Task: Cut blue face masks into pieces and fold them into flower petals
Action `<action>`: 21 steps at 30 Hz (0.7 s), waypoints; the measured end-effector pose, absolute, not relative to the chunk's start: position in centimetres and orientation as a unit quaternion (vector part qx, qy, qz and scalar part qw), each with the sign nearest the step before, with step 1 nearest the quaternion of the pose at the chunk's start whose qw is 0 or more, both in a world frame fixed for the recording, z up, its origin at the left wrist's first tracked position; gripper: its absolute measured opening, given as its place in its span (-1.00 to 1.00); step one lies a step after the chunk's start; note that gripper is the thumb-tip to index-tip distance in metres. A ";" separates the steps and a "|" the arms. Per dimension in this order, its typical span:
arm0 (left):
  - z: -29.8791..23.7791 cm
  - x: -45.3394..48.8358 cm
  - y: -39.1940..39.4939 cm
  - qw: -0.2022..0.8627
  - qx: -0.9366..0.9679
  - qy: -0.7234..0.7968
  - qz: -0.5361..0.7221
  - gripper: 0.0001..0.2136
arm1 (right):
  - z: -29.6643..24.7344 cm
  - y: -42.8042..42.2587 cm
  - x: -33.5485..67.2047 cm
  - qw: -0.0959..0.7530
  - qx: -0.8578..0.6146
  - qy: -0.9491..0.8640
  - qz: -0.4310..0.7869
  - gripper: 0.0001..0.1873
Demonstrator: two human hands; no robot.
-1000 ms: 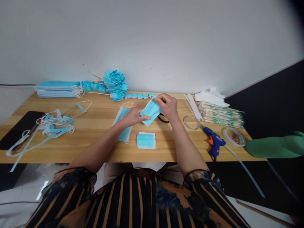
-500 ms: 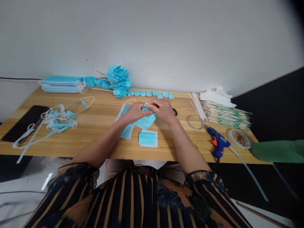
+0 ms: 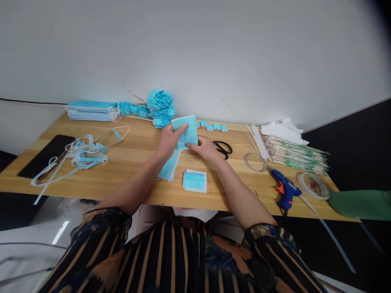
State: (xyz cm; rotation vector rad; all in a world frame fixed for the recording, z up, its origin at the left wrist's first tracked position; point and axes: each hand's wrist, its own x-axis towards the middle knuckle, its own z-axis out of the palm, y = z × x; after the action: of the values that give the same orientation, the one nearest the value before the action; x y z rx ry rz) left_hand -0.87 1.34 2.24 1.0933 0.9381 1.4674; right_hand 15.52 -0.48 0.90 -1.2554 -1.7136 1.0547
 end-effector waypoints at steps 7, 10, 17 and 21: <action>1.6 -0.8 1.6 0.486 0.442 0.406 0.636 -0.48 | 0.7 -0.8 14.8 0.363 -0.527 -0.732 0.233 -0.72; 1.0 -0.4 1.6 0.461 0.437 0.430 0.641 -0.46 | 0.4 -1.0 14.1 0.356 -0.521 -0.750 0.198 -0.75; -0.4 0.0 2.0 0.385 0.448 0.473 0.654 -0.50 | 0.2 -2.1 12.3 0.325 -0.526 -0.753 0.226 -0.67; -0.3 -0.7 2.3 0.372 0.473 0.485 0.634 -0.61 | 0.8 -2.1 12.9 0.314 -0.489 -0.756 0.301 -0.59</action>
State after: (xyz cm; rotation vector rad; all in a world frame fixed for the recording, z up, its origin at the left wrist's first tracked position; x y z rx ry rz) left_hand -0.75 2.32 -0.31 1.2135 1.2424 1.6261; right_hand 12.94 -2.09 0.77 -1.2903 -1.9918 0.7942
